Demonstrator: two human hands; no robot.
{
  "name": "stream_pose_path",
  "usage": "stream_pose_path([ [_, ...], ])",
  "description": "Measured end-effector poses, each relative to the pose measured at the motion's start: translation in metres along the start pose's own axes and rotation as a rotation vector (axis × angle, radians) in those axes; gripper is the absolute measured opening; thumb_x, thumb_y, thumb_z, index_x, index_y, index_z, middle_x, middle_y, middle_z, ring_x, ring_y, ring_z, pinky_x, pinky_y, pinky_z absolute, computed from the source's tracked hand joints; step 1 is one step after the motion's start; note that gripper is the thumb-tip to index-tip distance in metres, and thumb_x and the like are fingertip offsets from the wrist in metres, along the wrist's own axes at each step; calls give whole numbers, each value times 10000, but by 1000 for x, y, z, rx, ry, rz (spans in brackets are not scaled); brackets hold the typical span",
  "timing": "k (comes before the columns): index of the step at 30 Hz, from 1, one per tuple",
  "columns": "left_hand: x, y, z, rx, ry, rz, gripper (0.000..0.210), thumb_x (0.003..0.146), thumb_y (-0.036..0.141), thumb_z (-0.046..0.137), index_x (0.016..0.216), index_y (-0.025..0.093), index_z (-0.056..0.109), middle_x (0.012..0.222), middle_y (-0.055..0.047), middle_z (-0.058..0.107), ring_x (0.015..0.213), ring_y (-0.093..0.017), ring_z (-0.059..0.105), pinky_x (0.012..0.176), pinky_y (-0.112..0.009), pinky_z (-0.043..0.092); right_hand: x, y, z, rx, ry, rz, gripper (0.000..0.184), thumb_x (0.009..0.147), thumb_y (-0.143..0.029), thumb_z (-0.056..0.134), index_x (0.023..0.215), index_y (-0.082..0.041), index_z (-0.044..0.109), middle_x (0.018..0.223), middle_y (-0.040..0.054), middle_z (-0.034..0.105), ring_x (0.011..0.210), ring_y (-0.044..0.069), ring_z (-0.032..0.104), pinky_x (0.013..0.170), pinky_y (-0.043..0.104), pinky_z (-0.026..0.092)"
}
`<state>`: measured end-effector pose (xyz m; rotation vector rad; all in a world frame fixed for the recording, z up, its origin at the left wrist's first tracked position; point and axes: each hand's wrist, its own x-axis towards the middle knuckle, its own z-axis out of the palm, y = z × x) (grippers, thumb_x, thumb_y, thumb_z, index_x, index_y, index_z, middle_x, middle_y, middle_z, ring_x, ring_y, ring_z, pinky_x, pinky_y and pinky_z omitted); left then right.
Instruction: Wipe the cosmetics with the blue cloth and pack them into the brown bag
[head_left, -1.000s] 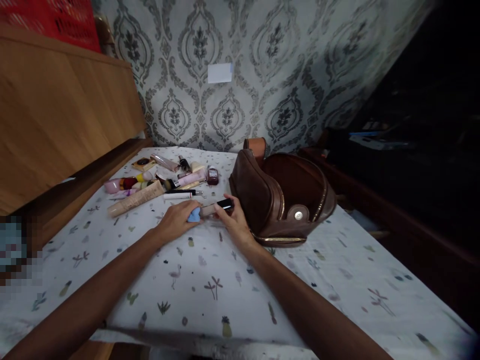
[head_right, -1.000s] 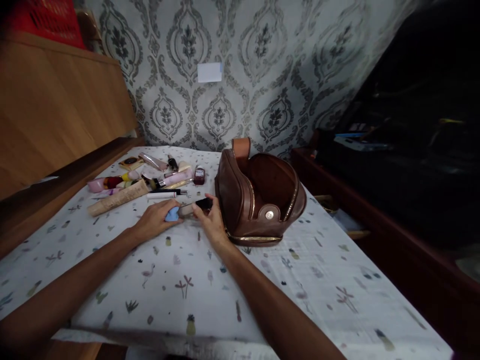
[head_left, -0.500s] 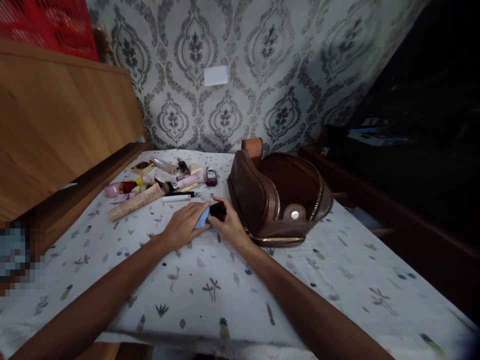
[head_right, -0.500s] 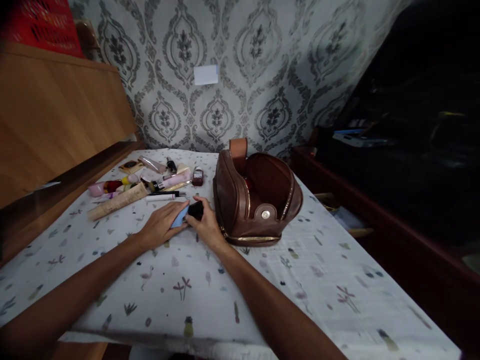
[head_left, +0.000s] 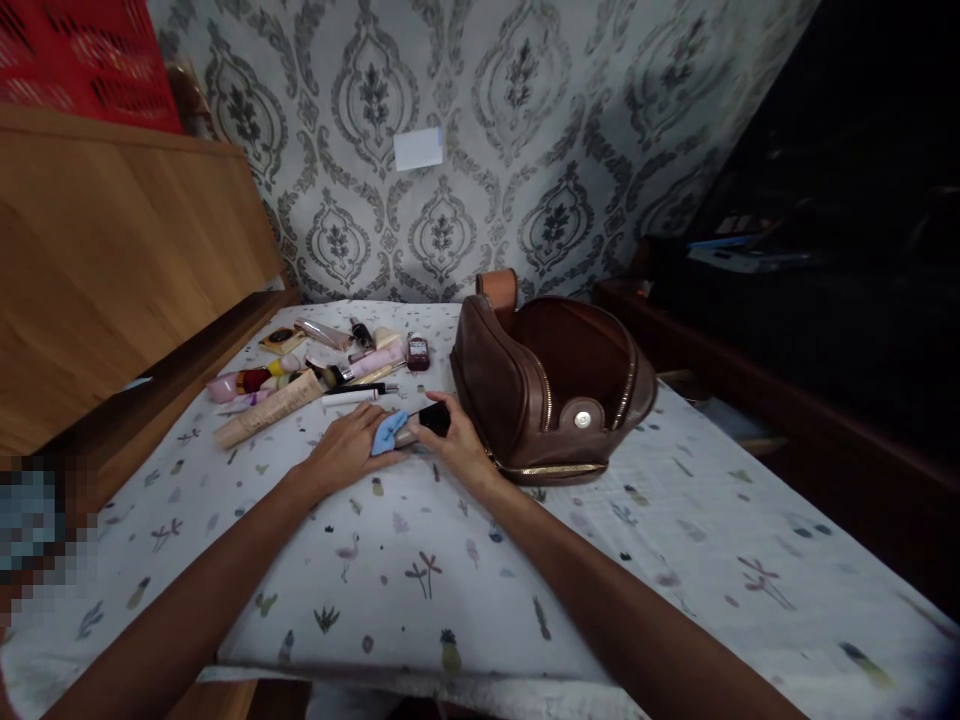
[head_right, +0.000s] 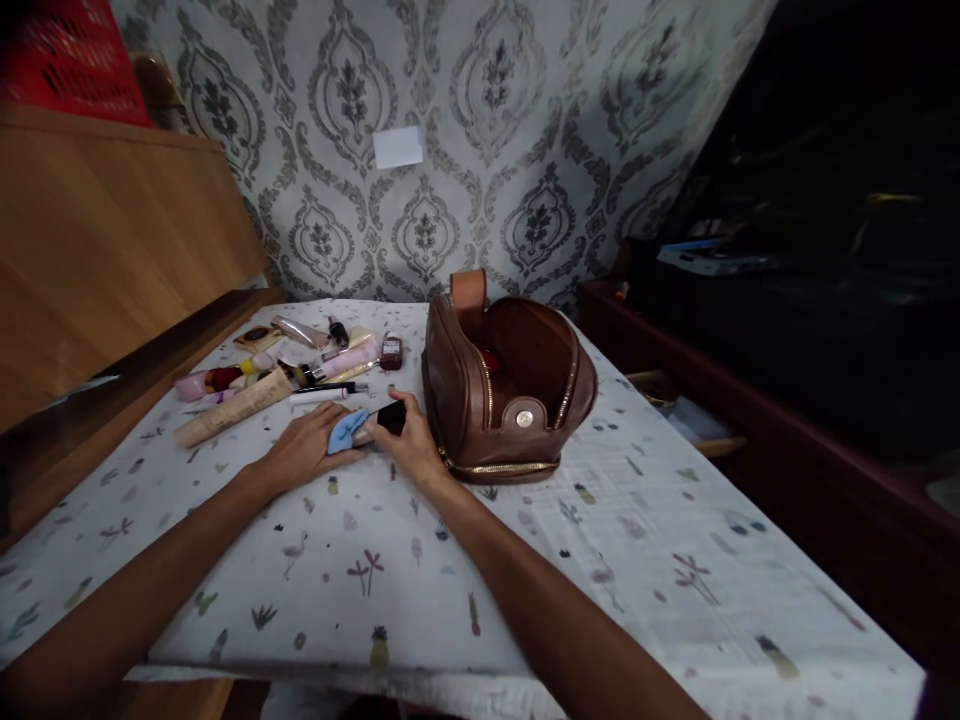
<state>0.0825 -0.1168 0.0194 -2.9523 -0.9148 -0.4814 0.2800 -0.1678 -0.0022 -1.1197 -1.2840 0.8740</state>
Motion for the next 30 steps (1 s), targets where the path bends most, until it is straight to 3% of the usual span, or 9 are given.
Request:
stream_pose_path([
  [8, -3, -11, 1, -203, 33, -163, 494, 961, 563, 339, 1131, 183, 606, 1100, -108, 624, 1053, -267, 584, 939, -412, 475, 2, 6, 0, -17, 33, -24, 562, 675, -348, 729, 1172, -204, 511, 954, 20, 605, 927, 209, 571, 871, 371, 459],
  [11, -3, -8, 4, -287, 67, -208, 535, 947, 574, 365, 1259, 184, 557, 1271, -124, 605, 1200, -291, 547, 1045, -449, 416, 2, 6, 1, 14, -29, -30, 616, 693, -336, 730, 1247, -208, 494, 937, 12, 599, 890, 198, 573, 832, 349, 472],
  [15, -2, 4, 6, -413, 127, -155, 623, 928, 558, 452, 1430, 194, 395, 1471, -124, 485, 1352, -268, 450, 1117, -412, 355, -2, -3, 3, 71, -136, -67, 669, 718, -291, 712, 1327, -215, 446, 973, 16, 605, 877, 182, 581, 833, 327, 481],
  [17, -1, 11, 5, -446, 134, -111, 584, 926, 535, 480, 1393, 189, 424, 1411, -129, 537, 1293, -260, 506, 1082, -393, 384, -5, -9, 4, 66, -162, -106, 664, 741, -265, 690, 1350, -222, 428, 1028, 26, 601, 915, 178, 579, 871, 328, 475],
  [20, 2, 17, -1, -464, 94, -106, 402, 954, 498, 441, 1199, 195, 537, 1111, -85, 663, 1019, -228, 625, 903, -352, 470, -8, -14, 4, 28, -162, -121, 662, 768, -263, 676, 1370, -212, 407, 1063, 39, 588, 950, 185, 578, 901, 342, 470],
  [24, 4, 18, -6, -432, 65, -160, 333, 956, 512, 409, 928, 210, 545, 809, -7, 615, 749, -183, 589, 698, -288, 442, -8, -11, 3, -2, -148, -56, 715, 775, -299, 701, 1400, -202, 368, 975, 31, 597, 870, 191, 591, 822, 351, 502],
  [28, 4, 19, -6, -443, 96, -237, 317, 954, 498, 411, 854, 217, 518, 703, 27, 566, 656, -162, 549, 647, -270, 395, -7, -4, 9, 111, -55, 54, 808, 673, -302, 783, 1365, -216, 376, 1029, 33, 589, 837, 171, 604, 754, 323, 517],
  [30, 4, 22, -5, -491, 135, -266, 315, 960, 478, 403, 817, 216, 503, 655, 40, 524, 620, -151, 524, 637, -266, 385, -7, -3, 13, 243, -2, 120, 747, 604, -306, 819, 1247, -213, 451, 1028, 31, 598, 870, 176, 612, 753, 313, 522],
])
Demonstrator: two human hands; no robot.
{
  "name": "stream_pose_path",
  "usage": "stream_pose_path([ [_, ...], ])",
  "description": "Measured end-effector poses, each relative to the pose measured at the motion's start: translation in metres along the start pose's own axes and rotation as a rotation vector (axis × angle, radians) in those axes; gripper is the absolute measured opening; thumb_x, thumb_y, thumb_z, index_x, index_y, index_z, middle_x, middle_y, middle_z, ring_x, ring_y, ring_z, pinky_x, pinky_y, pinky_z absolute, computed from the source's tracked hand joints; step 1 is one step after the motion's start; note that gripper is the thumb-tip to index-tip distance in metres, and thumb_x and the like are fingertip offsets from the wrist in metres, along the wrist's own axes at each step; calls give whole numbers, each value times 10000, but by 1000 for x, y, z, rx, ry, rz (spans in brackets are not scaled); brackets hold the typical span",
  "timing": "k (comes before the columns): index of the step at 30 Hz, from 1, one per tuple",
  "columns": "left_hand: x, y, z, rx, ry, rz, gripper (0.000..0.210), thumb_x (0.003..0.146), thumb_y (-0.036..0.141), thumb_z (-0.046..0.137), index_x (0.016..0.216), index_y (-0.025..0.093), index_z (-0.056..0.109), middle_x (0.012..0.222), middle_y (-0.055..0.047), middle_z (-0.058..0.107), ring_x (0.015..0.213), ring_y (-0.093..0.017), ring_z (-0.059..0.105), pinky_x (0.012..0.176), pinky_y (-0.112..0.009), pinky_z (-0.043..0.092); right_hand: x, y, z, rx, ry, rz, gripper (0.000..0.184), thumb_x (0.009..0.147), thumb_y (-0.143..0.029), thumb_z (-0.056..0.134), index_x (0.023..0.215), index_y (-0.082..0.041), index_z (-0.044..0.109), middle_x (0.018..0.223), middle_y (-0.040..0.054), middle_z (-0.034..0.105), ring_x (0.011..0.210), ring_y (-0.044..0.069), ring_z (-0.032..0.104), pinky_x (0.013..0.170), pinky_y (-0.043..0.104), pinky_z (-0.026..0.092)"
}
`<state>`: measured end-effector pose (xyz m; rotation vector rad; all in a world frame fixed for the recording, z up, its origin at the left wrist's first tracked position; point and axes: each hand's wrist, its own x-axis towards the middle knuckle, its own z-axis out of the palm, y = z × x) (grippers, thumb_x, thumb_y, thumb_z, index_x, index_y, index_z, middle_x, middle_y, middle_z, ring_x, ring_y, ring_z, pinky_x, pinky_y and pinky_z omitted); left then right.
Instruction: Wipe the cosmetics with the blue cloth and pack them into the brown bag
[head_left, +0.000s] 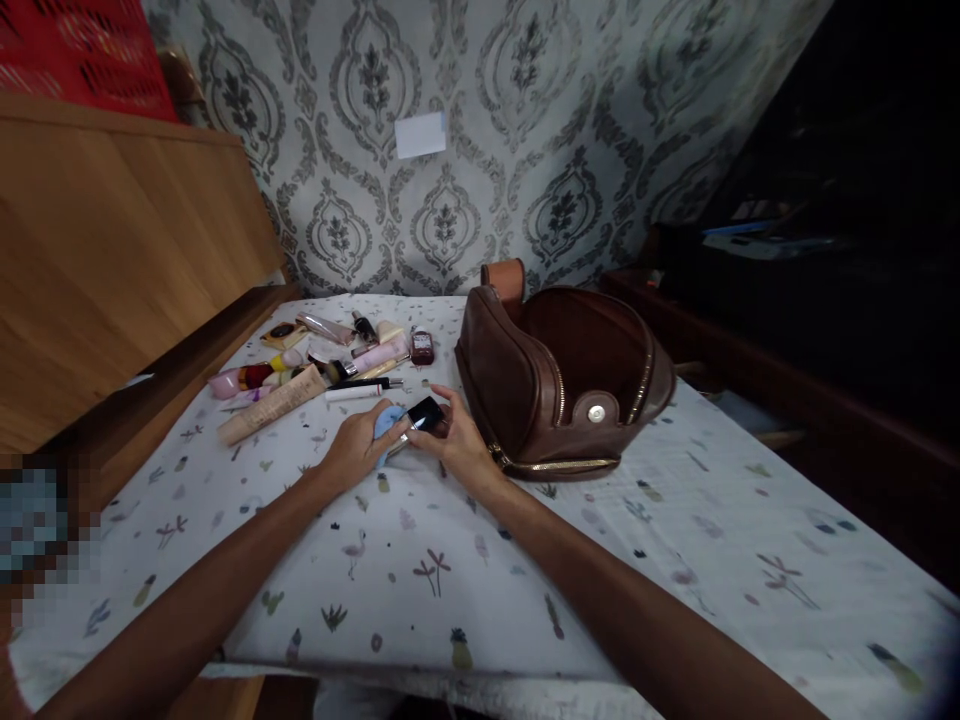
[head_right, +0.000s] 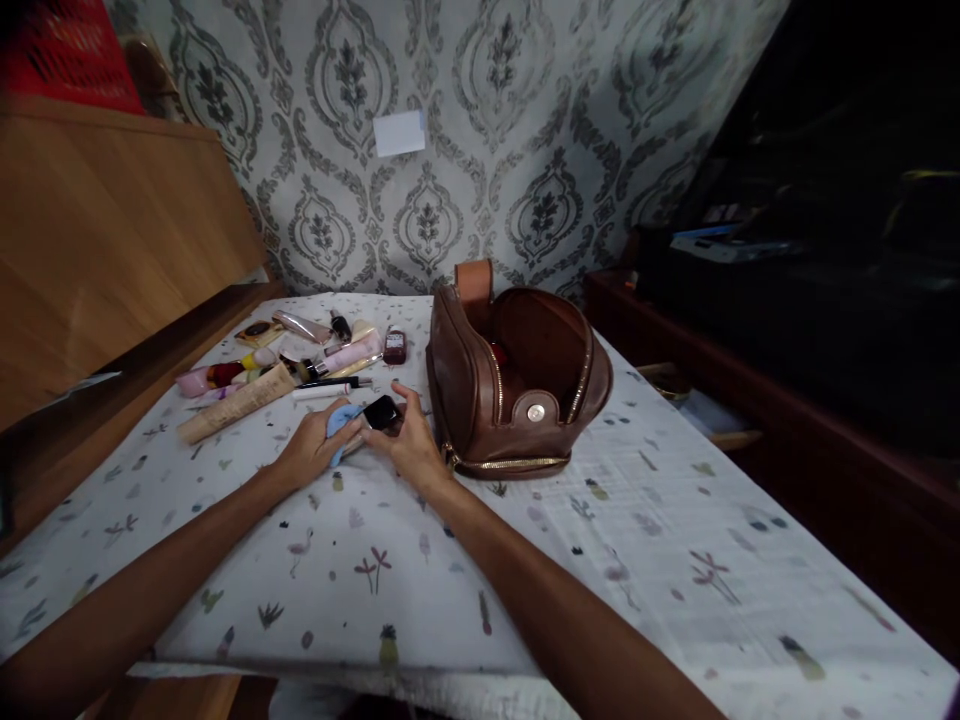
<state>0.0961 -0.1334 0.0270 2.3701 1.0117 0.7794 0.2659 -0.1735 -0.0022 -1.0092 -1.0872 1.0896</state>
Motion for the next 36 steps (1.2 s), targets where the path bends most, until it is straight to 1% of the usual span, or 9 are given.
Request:
stream_pose_path([
  [4, 0, 3, 3, -102, 79, -31, 352, 952, 473, 404, 726, 212, 475, 590, 55, 446, 564, -131, 465, 599, -257, 373, -3, -2, 7, 177, -5, 116, 467, 591, -363, 819, 943, -183, 570, 935, 32, 648, 859, 173, 610, 760, 301, 515],
  [9, 2, 4, 1, -71, 156, -86, 435, 943, 512, 408, 641, 206, 472, 570, 40, 486, 567, -137, 484, 592, -265, 399, -7, -9, 9, 191, -10, 134, 419, 627, -386, 795, 943, -179, 612, 887, 24, 660, 765, 153, 590, 647, 260, 490],
  [11, 1, 6, 0, -59, 195, -79, 397, 956, 502, 399, 767, 192, 558, 654, 16, 580, 638, -158, 556, 651, -280, 447, -7, -10, 8, 160, -6, 116, 387, 654, -388, 777, 945, -186, 623, 877, 23, 662, 745, 155, 586, 611, 253, 477],
  [15, -1, 11, 3, -83, 283, 54, 408, 970, 461, 408, 1223, 170, 540, 1199, -103, 647, 1111, -227, 605, 976, -361, 455, -5, -11, 7, 54, -91, 61, 297, 689, -385, 746, 883, -182, 649, 748, -9, 619, 652, 136, 537, 576, 249, 439],
  [19, -3, 12, 9, -75, 196, 118, 370, 960, 439, 448, 1214, 195, 560, 1219, -105, 639, 1159, -235, 591, 1034, -393, 443, -7, -12, 8, -46, -205, -43, 256, 729, -397, 716, 826, -169, 650, 729, -19, 597, 680, 132, 517, 630, 255, 444],
  [22, -2, 12, 11, -113, 226, 52, 348, 950, 459, 453, 1138, 200, 588, 1125, -90, 671, 1067, -233, 630, 990, -403, 479, -10, -12, 9, -54, -227, -57, 283, 729, -423, 727, 814, -166, 645, 733, -20, 597, 694, 131, 519, 651, 256, 449],
  [26, -2, 10, 8, -262, 286, -168, 504, 917, 584, 428, 1161, 182, 610, 1188, -109, 674, 1187, -270, 596, 1060, -435, 440, -11, -15, 9, 59, -230, -28, 401, 699, -480, 768, 926, -167, 659, 857, 13, 633, 773, 149, 551, 643, 247, 459],
  [30, -5, -1, 5, -393, 128, -489, 611, 848, 696, 460, 1041, 164, 692, 1001, -108, 750, 1085, -322, 660, 989, -478, 502, -8, -20, 7, 271, -152, -10, 529, 638, -530, 813, 1008, -189, 651, 911, 22, 640, 750, 139, 553, 592, 228, 449],
  [36, -8, -7, 16, -585, -34, -479, 596, 763, 685, 599, 1107, 206, 689, 932, -84, 764, 915, -311, 723, 788, -430, 607, -5, -23, 2, 455, -89, 91, 573, 564, -519, 869, 995, -209, 652, 857, -7, 643, 623, 102, 524, 583, 231, 443],
])
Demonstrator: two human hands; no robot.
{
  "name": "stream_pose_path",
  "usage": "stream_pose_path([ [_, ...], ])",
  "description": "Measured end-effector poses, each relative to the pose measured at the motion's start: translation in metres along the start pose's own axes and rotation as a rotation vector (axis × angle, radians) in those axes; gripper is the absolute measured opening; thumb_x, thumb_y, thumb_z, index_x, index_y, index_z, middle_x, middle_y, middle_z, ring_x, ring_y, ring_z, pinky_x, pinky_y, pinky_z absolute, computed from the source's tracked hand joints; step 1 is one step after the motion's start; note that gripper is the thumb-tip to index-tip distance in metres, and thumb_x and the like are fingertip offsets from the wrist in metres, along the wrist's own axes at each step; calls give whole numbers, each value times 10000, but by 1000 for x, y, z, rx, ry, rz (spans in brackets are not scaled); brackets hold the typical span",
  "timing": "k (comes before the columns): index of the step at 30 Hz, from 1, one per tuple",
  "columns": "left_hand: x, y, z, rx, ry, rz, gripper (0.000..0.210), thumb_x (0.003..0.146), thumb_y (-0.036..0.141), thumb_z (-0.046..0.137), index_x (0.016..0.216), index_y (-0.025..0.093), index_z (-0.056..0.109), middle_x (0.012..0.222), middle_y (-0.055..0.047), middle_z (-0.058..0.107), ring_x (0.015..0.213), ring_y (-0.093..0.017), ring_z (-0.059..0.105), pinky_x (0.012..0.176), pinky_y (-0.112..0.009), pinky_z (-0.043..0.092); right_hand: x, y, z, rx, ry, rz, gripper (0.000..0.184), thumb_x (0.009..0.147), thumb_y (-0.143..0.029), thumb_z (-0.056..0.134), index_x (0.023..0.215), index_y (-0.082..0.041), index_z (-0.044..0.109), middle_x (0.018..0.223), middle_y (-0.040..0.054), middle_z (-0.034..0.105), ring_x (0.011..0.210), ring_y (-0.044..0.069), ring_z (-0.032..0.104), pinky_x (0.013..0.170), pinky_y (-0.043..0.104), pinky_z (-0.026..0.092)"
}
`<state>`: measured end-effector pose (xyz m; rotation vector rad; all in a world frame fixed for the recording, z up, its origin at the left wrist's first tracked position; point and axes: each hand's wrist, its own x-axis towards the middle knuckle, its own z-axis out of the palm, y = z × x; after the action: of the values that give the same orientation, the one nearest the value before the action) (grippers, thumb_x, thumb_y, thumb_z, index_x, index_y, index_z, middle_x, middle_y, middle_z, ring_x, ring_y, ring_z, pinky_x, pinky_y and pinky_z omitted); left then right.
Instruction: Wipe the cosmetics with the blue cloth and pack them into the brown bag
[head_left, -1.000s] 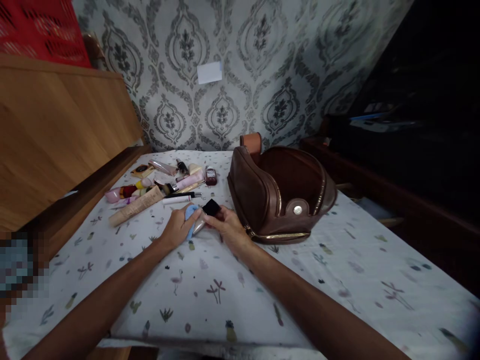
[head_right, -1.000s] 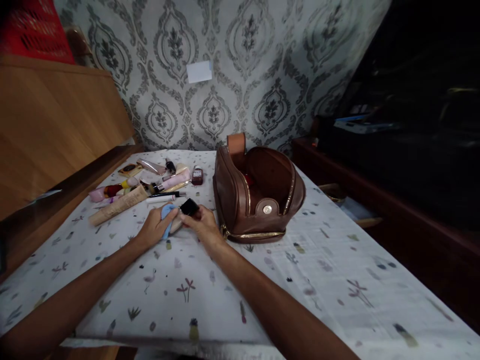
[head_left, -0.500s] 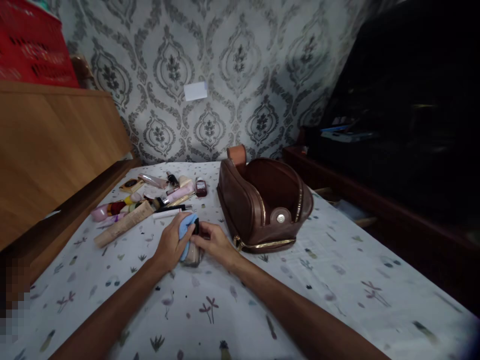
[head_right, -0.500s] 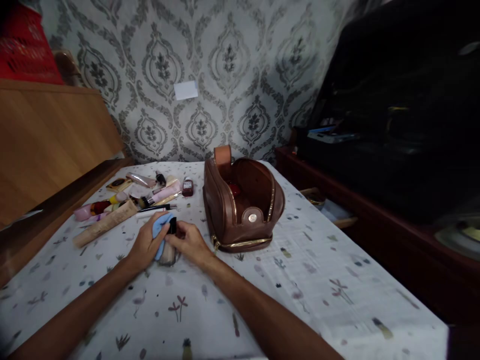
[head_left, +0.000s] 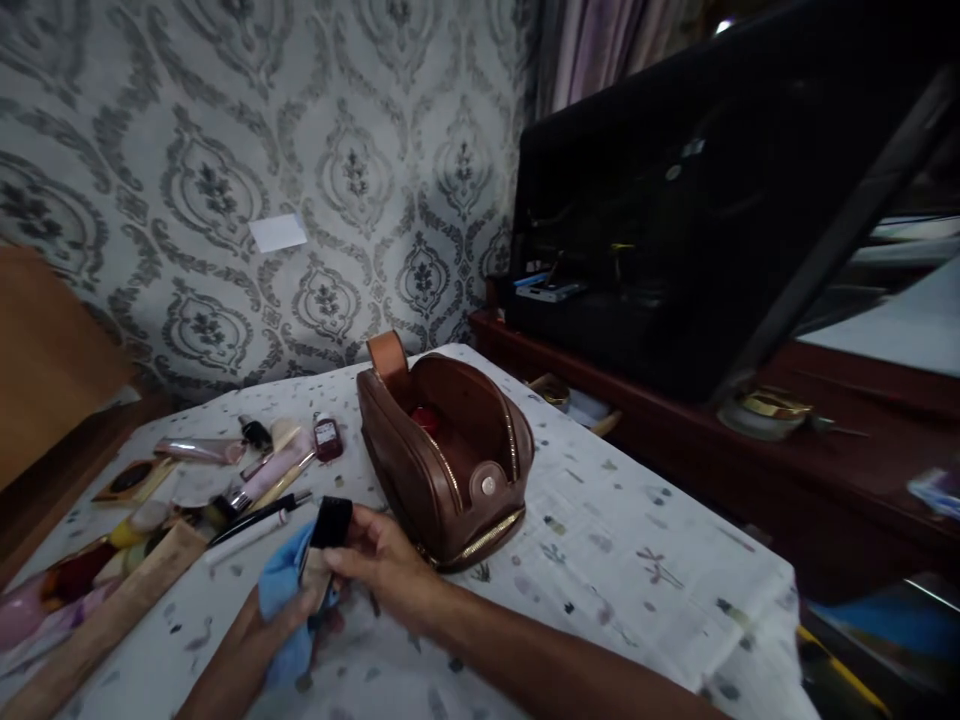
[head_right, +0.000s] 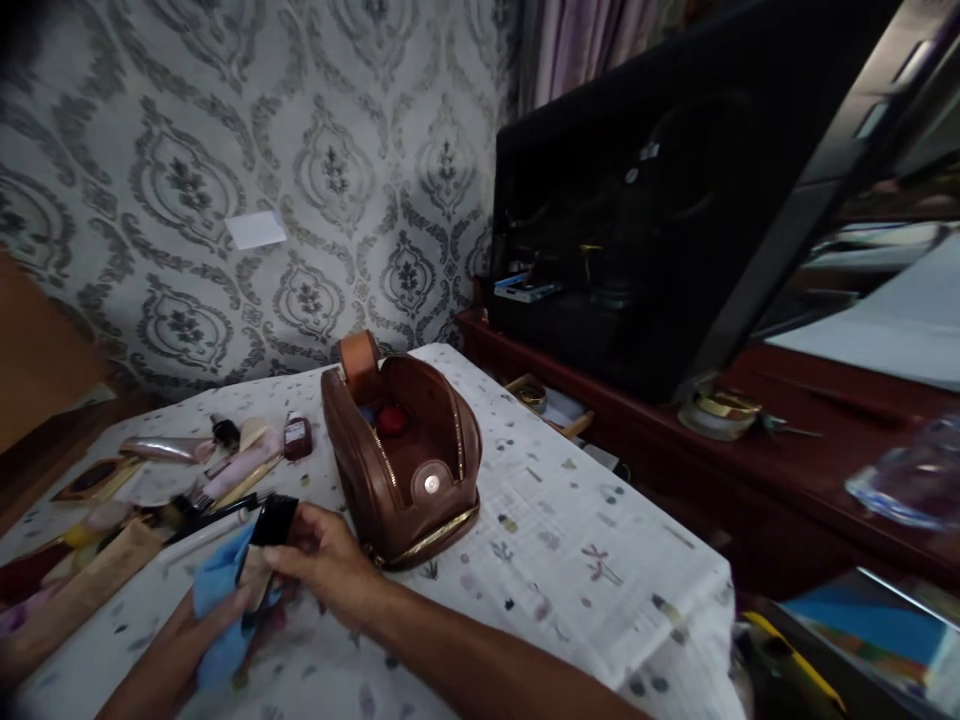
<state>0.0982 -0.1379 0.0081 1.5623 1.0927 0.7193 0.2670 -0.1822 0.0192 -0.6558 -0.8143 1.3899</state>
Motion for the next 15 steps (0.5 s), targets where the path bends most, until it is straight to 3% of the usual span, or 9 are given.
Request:
stream_pose_path([
  [3, 3, -6, 6, 179, 33, 184, 549, 803, 627, 582, 1188, 243, 663, 1059, -69, 750, 1096, -328, 667, 915, -445, 575, 0, 1, -2, -12, -1, -14, 598, 548, -527, 877, 1005, -215, 648, 933, 11, 654, 831, 159, 613, 772, 289, 491],
  [6, 6, -21, 8, 365, 125, 364, 575, 839, 502, 573, 1377, 306, 521, 1262, -43, 680, 1229, -315, 593, 1017, -451, 522, -2, 6, -5, -125, 78, -6, 692, 533, -511, 889, 1107, -232, 621, 1025, 27, 640, 967, 209, 611, 897, 361, 472],
  [8, 7, -34, 9, 478, 168, 475, 591, 867, 408, 526, 1446, 340, 430, 1347, -47, 624, 1237, -308, 588, 984, -450, 543, -4, 10, -7, -229, 177, 8, 723, 544, -508, 882, 1147, -228, 597, 1037, 36, 624, 984, 224, 595, 910, 379, 459],
  [11, 8, -45, 9, 613, 216, 585, 578, 908, 295, 417, 1481, 344, 362, 1364, -77, 593, 1236, -294, 588, 894, -438, 580, -4, 10, -7, -309, 275, -15, 616, 609, -505, 834, 1092, -225, 575, 949, 20, 605, 932, 214, 579, 855, 356, 464],
  [15, 6, -32, 9, 576, 180, 582, 534, 913, 368, 469, 1438, 287, 407, 1328, -97, 606, 1236, -305, 580, 957, -461, 545, -2, 1, -2, -286, 273, -81, 521, 586, -445, 830, 958, -242, 526, 809, -35, 551, 808, 173, 551, 764, 298, 460],
])
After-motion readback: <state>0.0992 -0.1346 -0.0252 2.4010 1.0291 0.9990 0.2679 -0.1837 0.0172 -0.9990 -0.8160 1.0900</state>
